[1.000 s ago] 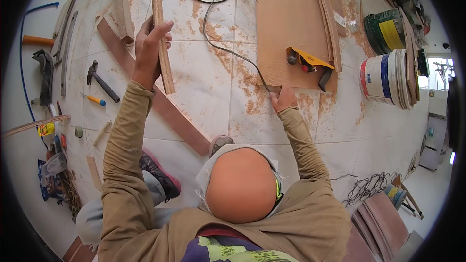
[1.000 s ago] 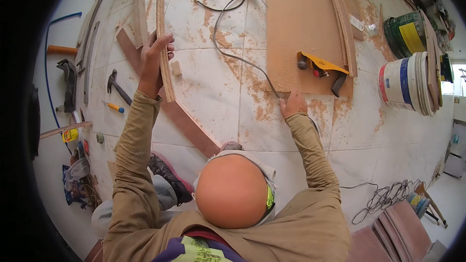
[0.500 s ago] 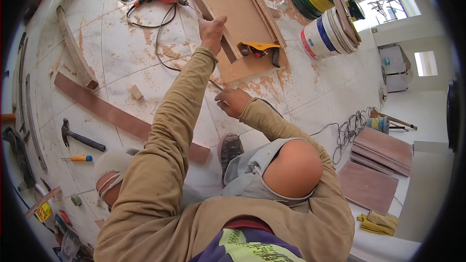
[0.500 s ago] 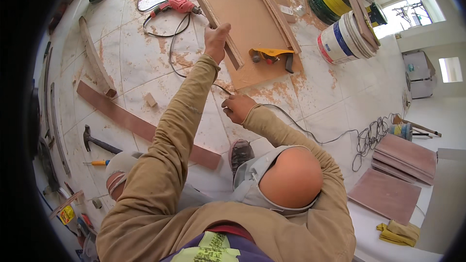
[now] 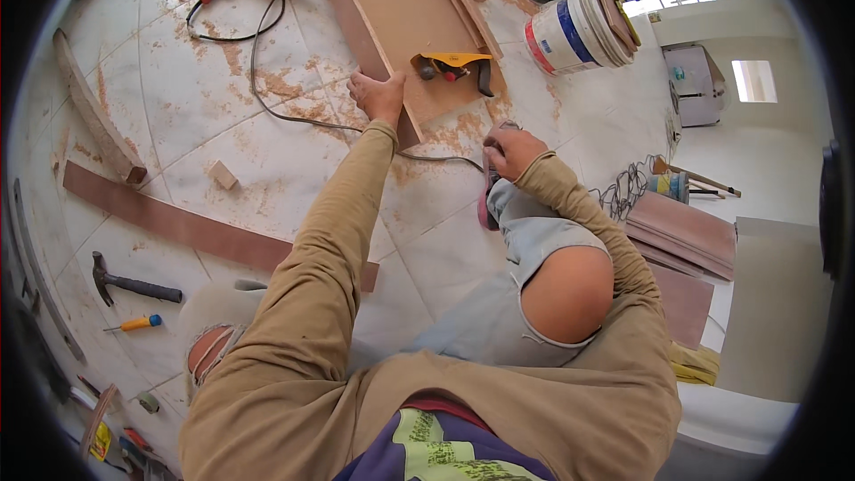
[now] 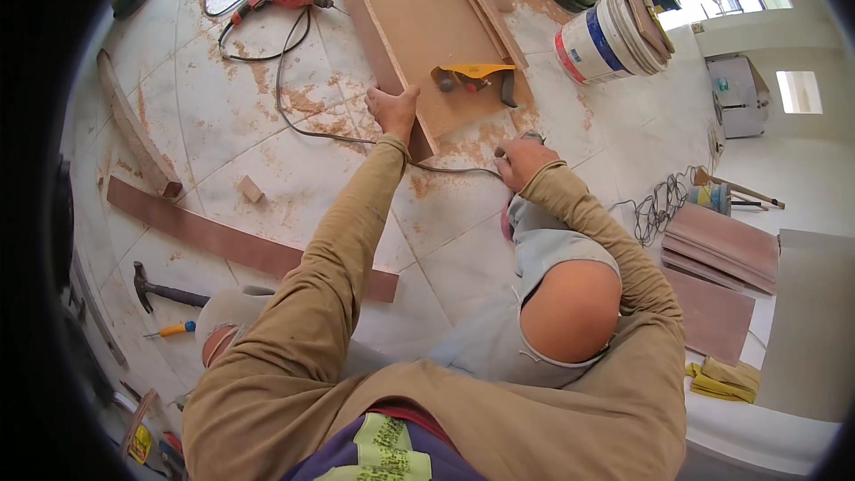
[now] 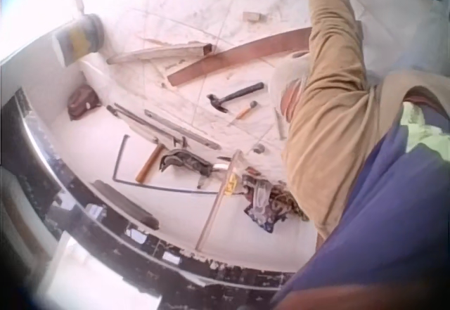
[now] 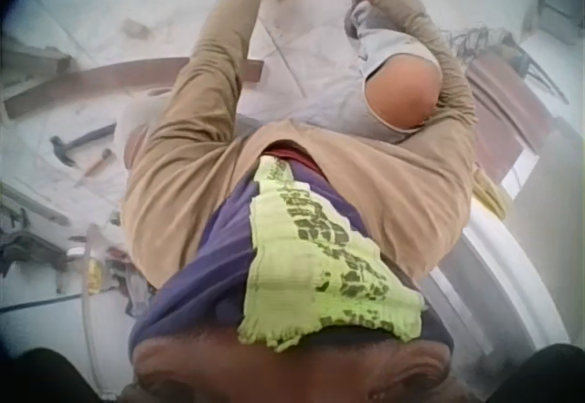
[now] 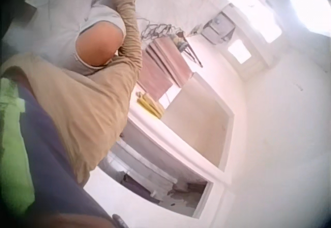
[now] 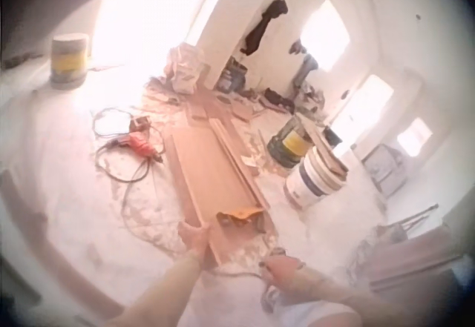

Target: The worker is using a hand plane to smooth wood strips on the floor, occasionally using a hammer to adjust or secure materials.

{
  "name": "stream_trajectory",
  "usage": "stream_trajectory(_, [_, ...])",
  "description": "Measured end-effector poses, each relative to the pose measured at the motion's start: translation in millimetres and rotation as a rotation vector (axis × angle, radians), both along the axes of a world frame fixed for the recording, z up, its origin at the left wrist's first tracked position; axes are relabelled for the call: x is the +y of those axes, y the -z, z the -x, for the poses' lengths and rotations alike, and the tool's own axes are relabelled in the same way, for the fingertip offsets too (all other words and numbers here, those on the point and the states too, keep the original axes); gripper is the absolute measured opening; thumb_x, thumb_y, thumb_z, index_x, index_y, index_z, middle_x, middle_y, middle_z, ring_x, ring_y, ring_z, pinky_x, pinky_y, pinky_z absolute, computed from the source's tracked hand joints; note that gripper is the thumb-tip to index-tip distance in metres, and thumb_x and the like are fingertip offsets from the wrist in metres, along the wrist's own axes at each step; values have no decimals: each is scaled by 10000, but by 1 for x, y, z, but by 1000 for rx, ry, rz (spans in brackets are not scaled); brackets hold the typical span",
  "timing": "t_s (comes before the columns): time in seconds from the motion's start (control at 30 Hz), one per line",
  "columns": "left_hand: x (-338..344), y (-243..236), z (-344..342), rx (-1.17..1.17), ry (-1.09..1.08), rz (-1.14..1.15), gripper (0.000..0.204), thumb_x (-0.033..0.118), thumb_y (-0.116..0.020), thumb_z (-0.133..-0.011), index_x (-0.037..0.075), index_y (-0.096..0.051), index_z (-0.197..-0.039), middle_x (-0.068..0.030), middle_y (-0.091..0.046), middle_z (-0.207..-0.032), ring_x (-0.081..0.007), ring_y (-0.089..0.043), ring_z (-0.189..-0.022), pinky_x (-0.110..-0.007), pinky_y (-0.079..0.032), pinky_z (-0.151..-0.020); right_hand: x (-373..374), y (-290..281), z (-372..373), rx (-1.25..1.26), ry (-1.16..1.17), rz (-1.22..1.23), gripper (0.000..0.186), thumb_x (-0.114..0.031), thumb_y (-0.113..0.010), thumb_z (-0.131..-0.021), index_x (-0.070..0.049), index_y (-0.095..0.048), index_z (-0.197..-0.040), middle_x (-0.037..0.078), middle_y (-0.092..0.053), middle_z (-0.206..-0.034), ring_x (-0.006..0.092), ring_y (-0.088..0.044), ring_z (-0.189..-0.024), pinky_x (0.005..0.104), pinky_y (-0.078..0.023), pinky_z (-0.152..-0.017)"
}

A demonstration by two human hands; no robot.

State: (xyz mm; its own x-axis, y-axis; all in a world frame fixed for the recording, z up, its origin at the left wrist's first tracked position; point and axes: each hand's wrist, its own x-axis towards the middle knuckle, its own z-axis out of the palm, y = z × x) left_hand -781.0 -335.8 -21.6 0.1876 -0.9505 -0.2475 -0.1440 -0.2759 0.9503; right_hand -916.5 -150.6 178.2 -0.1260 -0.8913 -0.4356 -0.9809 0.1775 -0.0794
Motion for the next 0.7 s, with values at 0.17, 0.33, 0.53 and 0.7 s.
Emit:
stream_trajectory(0.17, [-19, 17, -12, -148, 23, 166, 830, 304, -831, -660, -87, -471, -1298, -252, -536, -1259, -375, -516, -1213, -441, -424, -1059, -67, 49, 38, -453, 159, 368, 318, -299, -713, -858, -34, -720, -1033, 175, -734, -924, 310, -722, -860, 422, -566, -803])
stream_trajectory(0.33, [-29, -4, 1, -151, 103, 183, 809, 279, -845, -714, -98, -472, -1325, -221, -630, -1208, -289, -647, -1068, -373, -522, -939, -186, 116, 201, -13, 277, 736, 756, -412, -823, -729, -51, -562, -1340, 237, -617, -1239, 377, -599, -1189, 447, -506, -986])
stream_trajectory(0.53, [-31, -8, 36, -2, 45, 136, 735, 206, -817, -765, -90, -466, -1339, -172, -622, -1221, -223, -633, -1072, -331, -524, -927, -270, 176, 271, -74, 380, 289, 1131, -481, -875, -620, -67, -315, -1511, 262, -519, -1397, 409, -520, -1303, 505, -442, -1084])
stream_trajectory(0.7, [-44, -37, 51, 151, 1, 65, 724, 181, -807, -779, -83, -456, -1354, -162, -608, -1233, -203, -628, -1060, -315, -523, -925, -310, 195, 299, -224, 286, 81, 1165, -399, -915, -583, 32, -332, -1494, 256, -641, -1256, 396, -626, -1193, 460, -502, -1028])
